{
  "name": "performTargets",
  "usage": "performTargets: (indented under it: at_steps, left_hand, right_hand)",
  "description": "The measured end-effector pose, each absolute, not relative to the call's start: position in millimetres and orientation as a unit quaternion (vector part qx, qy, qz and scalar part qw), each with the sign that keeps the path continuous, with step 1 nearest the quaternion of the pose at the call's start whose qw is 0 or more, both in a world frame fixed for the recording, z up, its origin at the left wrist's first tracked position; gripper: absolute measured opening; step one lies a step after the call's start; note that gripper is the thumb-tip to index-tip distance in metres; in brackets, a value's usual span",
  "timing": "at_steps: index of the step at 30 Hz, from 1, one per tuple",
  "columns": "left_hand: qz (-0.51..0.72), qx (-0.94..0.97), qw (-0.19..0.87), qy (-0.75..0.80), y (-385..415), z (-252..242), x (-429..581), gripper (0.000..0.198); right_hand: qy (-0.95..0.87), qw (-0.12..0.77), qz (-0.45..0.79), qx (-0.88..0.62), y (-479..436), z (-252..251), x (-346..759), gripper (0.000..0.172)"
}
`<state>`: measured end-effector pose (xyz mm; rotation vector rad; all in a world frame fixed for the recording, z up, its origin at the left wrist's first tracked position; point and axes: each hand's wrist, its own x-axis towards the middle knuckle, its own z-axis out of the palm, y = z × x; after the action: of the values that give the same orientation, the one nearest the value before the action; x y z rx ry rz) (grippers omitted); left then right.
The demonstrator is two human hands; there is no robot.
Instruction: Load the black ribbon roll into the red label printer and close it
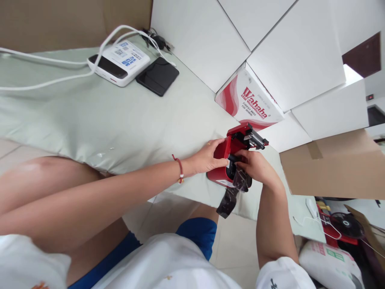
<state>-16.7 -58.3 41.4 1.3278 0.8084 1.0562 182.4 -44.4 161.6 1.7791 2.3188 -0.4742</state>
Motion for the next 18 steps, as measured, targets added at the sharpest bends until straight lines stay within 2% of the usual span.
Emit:
performTargets:
  at_steps: [3,7,11,14,18]
  left_hand:
    - [0.457,0.565,0.592,0.349,-58,43,-17,0.084]
    - [0.458,0.561,0.599,0.34,-59,43,-18,0.075]
    - [0.449,0.562,0.606,0.339,-58,41,-20,0.084]
    - [0.441,0.571,0.599,0.347,-58,42,-20,0.086]
    - [0.428,0.571,0.601,0.36,-57,45,-21,0.087]
  right_hand:
    - [0.764,0.031,-0.18,0.619,-58,168,187,0.026]
    - [0.738,-0.033,-0.151,0.657,-88,194,203,0.042]
    - [0.691,-0.096,-0.132,0.704,-116,221,248,0.053]
    - [0.652,-0.041,-0.142,0.744,-122,219,287,0.054]
    - [0.636,0.058,-0.164,0.752,-109,183,318,0.038]
